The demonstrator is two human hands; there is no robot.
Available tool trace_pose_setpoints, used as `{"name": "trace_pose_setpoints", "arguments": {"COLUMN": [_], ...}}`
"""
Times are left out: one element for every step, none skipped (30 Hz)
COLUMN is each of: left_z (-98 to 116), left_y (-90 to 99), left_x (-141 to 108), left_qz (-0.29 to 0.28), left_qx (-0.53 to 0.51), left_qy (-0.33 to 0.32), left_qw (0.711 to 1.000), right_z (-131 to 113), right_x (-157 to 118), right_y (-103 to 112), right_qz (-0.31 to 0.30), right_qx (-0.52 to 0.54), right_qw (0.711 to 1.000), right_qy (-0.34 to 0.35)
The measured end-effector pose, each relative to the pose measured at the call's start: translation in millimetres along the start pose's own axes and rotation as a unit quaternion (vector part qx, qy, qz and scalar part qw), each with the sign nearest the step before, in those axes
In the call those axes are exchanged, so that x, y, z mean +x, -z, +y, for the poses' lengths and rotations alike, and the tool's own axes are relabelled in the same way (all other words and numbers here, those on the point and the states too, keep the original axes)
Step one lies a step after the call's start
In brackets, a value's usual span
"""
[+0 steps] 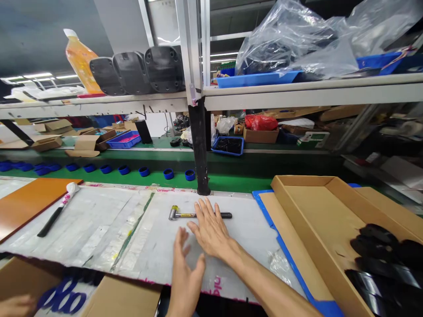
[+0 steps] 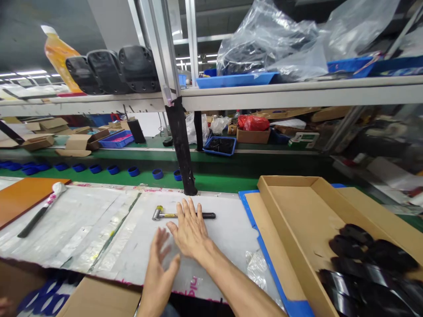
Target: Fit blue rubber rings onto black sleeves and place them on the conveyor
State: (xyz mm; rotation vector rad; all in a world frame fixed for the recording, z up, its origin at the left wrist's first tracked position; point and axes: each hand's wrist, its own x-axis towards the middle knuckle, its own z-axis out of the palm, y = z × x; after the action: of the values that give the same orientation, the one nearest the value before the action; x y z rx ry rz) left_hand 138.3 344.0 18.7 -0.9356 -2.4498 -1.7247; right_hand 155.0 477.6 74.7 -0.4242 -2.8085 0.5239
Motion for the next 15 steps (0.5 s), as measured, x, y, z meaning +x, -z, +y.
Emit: {"name": "trace_pose_setpoints", "arguments": {"left_z": [4,9,14,18,22,24,24,24,23,22,20,18,16,14,12], "left_y": [5.2,9.5,12.5,14.3,15.1,15.3,15.1,14.7,14.2,13.5,12.5,11.5,10.5,9.9,10.2], "left_x": [3,6,11,16,21,25,28,30,30,30,28,27,27,27,28], "left_qz": [0.011,0.002,-0.021,-0.052,-0.074,-0.082,-0.082,-0.078,-0.070,-0.063,-0.057,-0.054,-0.052,-0.052,-0.063], "left_qx": [0.020,0.056,0.102,0.144,0.177,0.200,0.213,0.215,0.204,0.185,0.163,0.144,0.132,0.126,0.123], "left_qy": [-0.049,-0.108,-0.166,-0.218,-0.257,-0.281,-0.294,-0.298,-0.296,-0.288,-0.274,-0.261,-0.248,-0.237,-0.223], "left_qw": [0.999,0.993,0.981,0.964,0.947,0.935,0.928,0.927,0.930,0.938,0.946,0.953,0.958,0.962,0.965], "right_z": [1,3,6,7,9,9,9,8,7,6,5,5,4,5,6], "right_x": [1,1,1,1,0,0,1,1,1,1,0,0,-1,-2,-3], "right_y": [-4,-6,-8,-8,-8,-8,-6,-5,-3,-2,-1,-2,-5,-8,-12], "right_qz": [-0.017,-0.035,-0.054,-0.074,-0.091,-0.105,-0.115,-0.117,-0.109,-0.095,-0.078,-0.065,-0.058,-0.059,-0.063], "right_qx": [-0.003,-0.006,-0.007,-0.008,-0.009,-0.009,-0.010,-0.015,-0.023,-0.036,-0.052,-0.065,-0.073,-0.069,-0.054], "right_qw": [1.000,0.999,0.998,0.997,0.996,0.994,0.993,0.993,0.994,0.995,0.996,0.996,0.996,0.996,0.997], "right_qy": [-0.002,-0.002,-0.002,-0.003,-0.005,-0.008,-0.011,-0.007,-0.002,0.002,0.002,0.001,0.002,0.003,0.006]}}
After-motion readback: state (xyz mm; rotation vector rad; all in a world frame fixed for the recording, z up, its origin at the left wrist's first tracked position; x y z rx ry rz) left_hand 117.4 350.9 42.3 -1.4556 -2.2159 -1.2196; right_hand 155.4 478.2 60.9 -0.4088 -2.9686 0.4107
